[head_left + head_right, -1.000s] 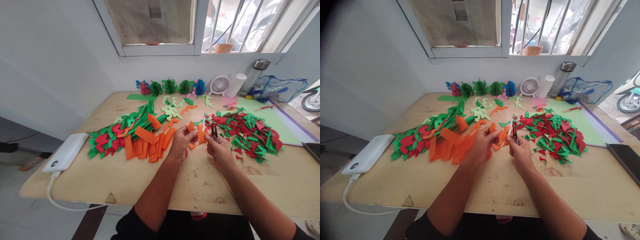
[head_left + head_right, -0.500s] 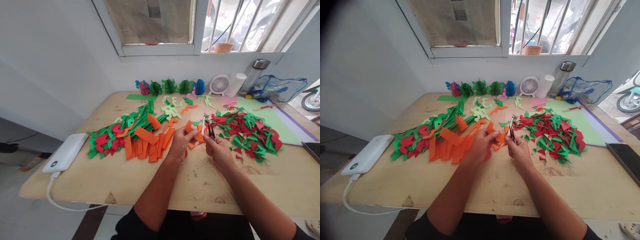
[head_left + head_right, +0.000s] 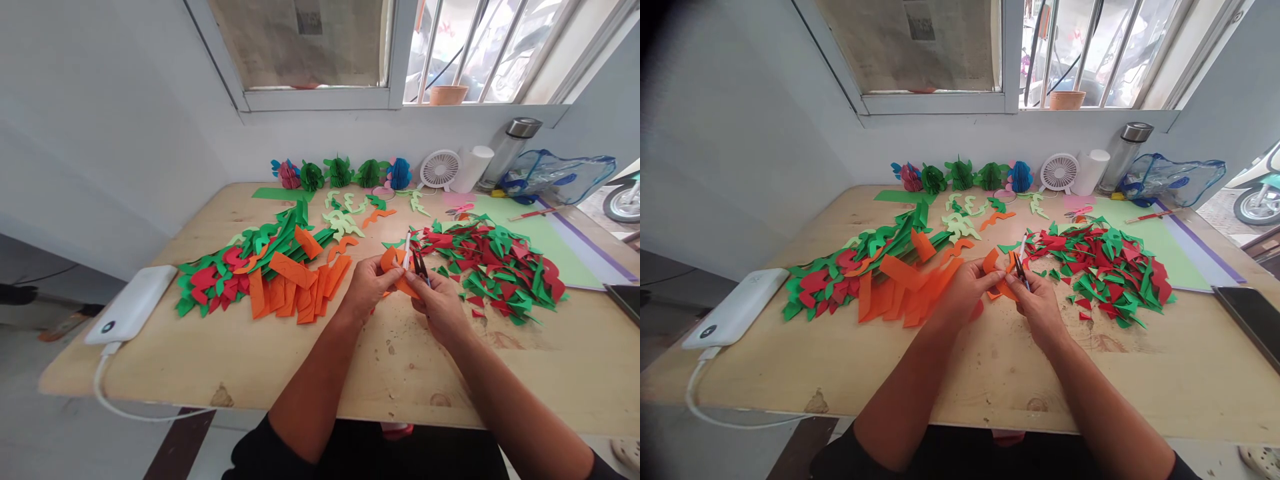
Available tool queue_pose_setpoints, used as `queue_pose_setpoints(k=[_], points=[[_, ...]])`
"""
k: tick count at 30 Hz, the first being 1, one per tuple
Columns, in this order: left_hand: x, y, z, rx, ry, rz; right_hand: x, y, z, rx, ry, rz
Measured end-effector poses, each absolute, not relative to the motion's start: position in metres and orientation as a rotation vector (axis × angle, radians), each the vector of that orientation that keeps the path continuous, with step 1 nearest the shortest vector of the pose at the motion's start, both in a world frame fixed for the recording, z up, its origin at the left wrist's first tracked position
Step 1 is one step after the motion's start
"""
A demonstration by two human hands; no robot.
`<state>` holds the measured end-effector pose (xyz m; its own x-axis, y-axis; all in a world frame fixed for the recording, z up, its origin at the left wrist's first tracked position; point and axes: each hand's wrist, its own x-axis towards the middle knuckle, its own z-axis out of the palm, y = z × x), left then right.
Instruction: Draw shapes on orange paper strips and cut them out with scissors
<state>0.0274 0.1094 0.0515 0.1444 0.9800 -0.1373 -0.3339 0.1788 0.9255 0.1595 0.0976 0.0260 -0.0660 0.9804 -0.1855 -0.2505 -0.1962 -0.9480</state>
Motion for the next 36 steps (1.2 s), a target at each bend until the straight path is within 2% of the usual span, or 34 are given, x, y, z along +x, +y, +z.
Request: queue_pose_setpoints(k=[19,30,36], points=[[0.033,0.111,0.037,0.957,0.947,1.125,0.158,0.100,0.027,-1.135,-0.772,1.358],[0.033,0.111,0.037,1.037,0.898,0.988,0.158,0.100,0.030,-1.119,-0.765,1.336],[0.034,0.113,0.034,1.015,0.912,1.049,0.159,0.101,0.028,-1.094,-0.804,1.329]])
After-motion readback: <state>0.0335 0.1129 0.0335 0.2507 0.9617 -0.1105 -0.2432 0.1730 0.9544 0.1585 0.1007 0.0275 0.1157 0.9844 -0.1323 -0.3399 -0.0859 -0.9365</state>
